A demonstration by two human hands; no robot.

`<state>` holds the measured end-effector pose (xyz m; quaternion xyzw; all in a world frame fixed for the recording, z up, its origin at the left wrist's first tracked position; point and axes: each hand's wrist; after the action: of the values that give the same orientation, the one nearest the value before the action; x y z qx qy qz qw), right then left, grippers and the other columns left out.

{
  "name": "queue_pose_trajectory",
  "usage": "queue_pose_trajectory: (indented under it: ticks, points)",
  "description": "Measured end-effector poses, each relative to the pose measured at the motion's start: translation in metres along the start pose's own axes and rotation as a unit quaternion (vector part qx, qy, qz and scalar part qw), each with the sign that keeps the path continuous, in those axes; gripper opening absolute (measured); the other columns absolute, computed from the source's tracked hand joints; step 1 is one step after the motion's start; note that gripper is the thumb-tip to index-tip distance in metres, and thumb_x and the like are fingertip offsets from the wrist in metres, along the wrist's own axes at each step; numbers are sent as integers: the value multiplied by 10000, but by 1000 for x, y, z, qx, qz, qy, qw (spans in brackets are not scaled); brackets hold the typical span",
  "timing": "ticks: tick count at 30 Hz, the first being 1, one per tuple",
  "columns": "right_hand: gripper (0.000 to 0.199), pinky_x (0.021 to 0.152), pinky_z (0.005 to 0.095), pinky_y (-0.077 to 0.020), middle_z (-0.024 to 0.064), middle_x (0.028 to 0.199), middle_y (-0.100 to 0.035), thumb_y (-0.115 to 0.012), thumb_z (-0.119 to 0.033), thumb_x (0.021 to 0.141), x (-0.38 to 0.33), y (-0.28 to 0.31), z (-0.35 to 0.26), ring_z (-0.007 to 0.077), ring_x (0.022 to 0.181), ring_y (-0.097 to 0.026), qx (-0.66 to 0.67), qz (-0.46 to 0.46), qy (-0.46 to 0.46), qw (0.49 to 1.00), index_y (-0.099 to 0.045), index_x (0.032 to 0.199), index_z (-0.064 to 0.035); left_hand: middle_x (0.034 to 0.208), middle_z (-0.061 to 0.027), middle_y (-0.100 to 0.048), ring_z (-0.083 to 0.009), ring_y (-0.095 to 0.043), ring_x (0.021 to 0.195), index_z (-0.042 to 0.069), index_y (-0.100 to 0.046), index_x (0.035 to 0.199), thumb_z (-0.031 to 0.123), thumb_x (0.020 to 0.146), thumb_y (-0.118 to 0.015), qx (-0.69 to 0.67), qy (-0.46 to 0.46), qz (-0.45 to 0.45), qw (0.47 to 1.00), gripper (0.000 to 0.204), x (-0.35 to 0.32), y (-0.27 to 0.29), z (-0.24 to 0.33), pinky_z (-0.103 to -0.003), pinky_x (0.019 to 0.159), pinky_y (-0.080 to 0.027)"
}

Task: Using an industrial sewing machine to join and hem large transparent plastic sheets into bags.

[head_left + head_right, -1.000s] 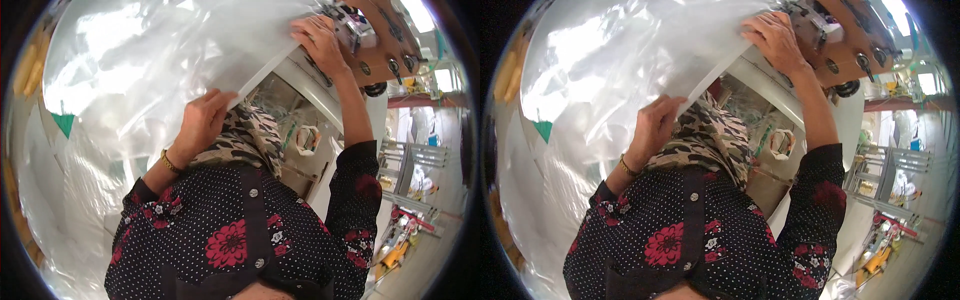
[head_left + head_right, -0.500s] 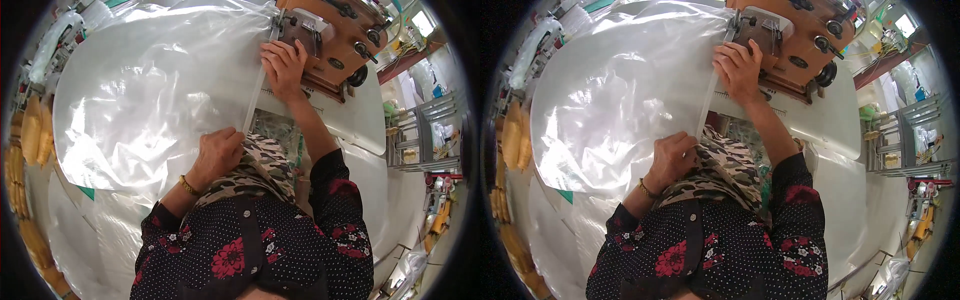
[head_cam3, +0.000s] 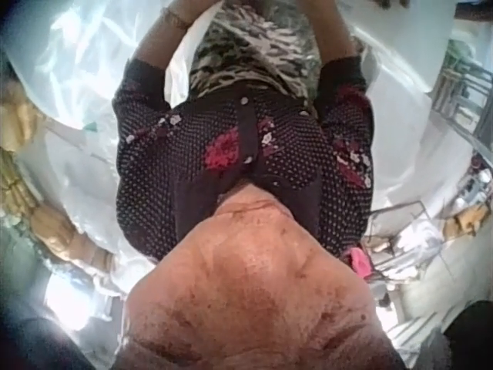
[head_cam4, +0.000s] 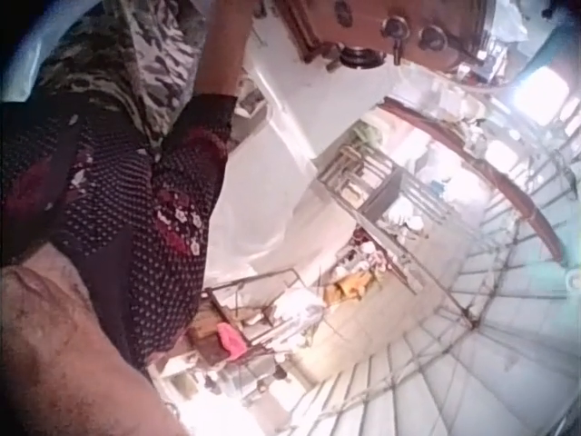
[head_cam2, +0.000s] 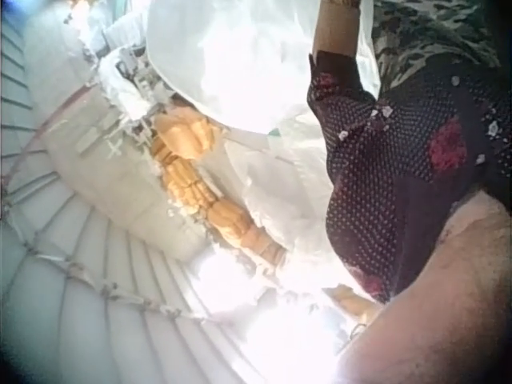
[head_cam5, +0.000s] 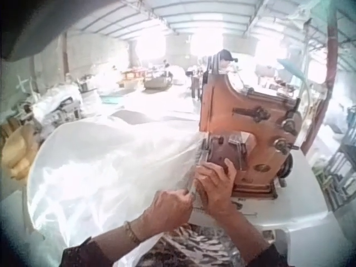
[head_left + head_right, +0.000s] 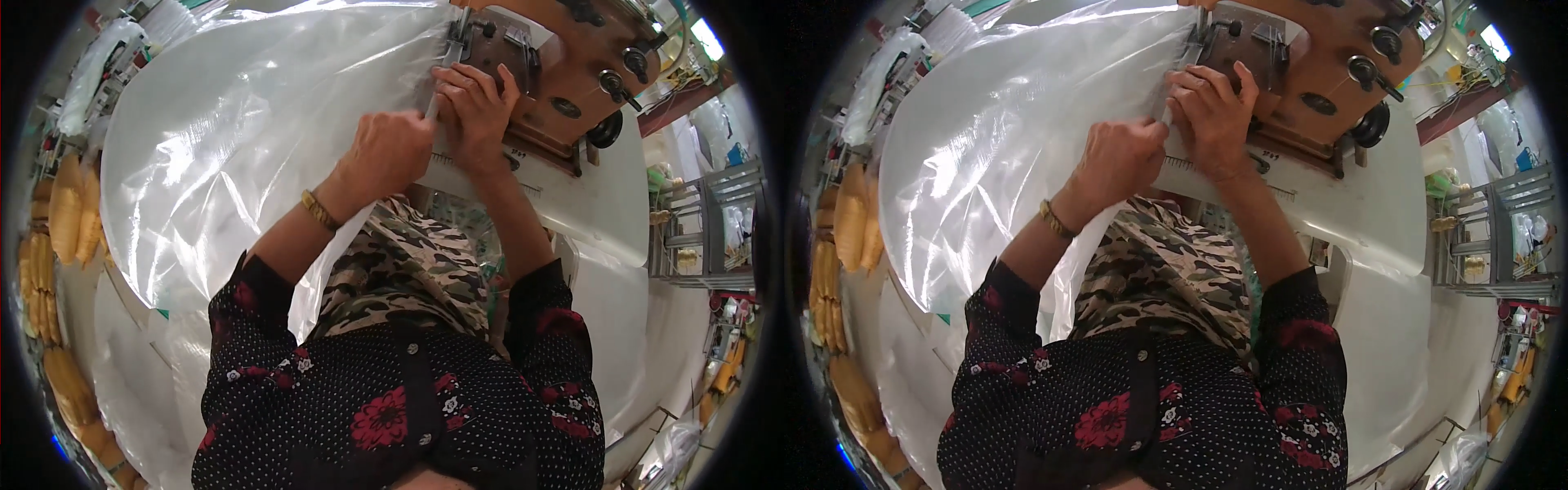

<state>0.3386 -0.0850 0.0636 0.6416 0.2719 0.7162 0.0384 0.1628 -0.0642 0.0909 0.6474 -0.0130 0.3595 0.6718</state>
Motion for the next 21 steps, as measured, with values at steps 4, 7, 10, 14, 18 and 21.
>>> queue_pose_trajectory:
  ticks: [4, 7, 10, 14, 18, 21]
  points:
    - [135, 1099, 499, -217, -34, 1155, -662, -654, -145, 849, 3, 1, 3, 179, 1146, -577, 5, -9, -14, 1000, -638, 982, -127, 753, -138, -618, -378, -633, 650, 43, -571, 774, 92, 800, -605, 24, -7, 37, 999, 65, 29, -8, -9, -465, 570, -508]
    - [181, 1102, 497, -213, -19, 1180, -658, -634, -102, 832, 4, -2, 3, 191, 1153, -577, 12, 12, -16, 1000, -635, 1012, -117, 774, -116, -631, -356, -646, 721, 52, -624, 851, 127, 813, -617, 1, 8, 75, 997, 84, 27, -1, -7, -453, 627, -524]
    - [220, 1100, 493, -219, -2, 1192, -655, -616, -95, 835, -4, -5, 9, 203, 1155, -576, 15, 14, -15, 1000, -626, 1054, -110, 937, -81, -694, -301, -668, 932, 71, -676, 929, 177, 833, -639, -14, 38, 50, 998, 148, -5, 23, 10, -450, 790, -535]
    - [174, 1076, 453, -278, 23, 1157, -672, -566, -125, 928, -3, -2, 10, 221, 1129, -587, -7, 57, -25, 998, -612, 1094, -100, 1145, -82, -689, -281, -610, 1114, 75, -683, 1117, 203, 875, -654, 20, 97, 118, 988, 275, -65, 42, -14, -447, 986, -453]
    - [155, 993, 447, -340, 49, 1048, -655, -586, -125, 916, -1, 4, -2, 248, 1009, -595, 13, 79, 15, 997, -619, 1066, -103, 1205, -98, -672, -256, -573, 1207, 65, -668, 1175, 266, 947, -607, 48, 138, 135, 980, 310, -108, 21, -85, -452, 1089, -384]
    - [164, 831, 409, -435, 81, 959, -650, -624, -87, 885, -16, 14, -23, 281, 894, -610, 87, 14, 30, 996, -627, 1049, -74, 1218, -111, -665, -282, -579, 1197, 53, -676, 1166, 350, 958, -590, -15, 105, 137, 985, 373, -114, 11, -115, -455, 1117, -352]
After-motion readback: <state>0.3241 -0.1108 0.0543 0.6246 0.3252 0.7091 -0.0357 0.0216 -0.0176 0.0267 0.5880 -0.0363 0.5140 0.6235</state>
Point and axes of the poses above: each hand's wrist, its own x-axis towards the middle knuckle, its own y-axis out of the back of the hand, z = x × y
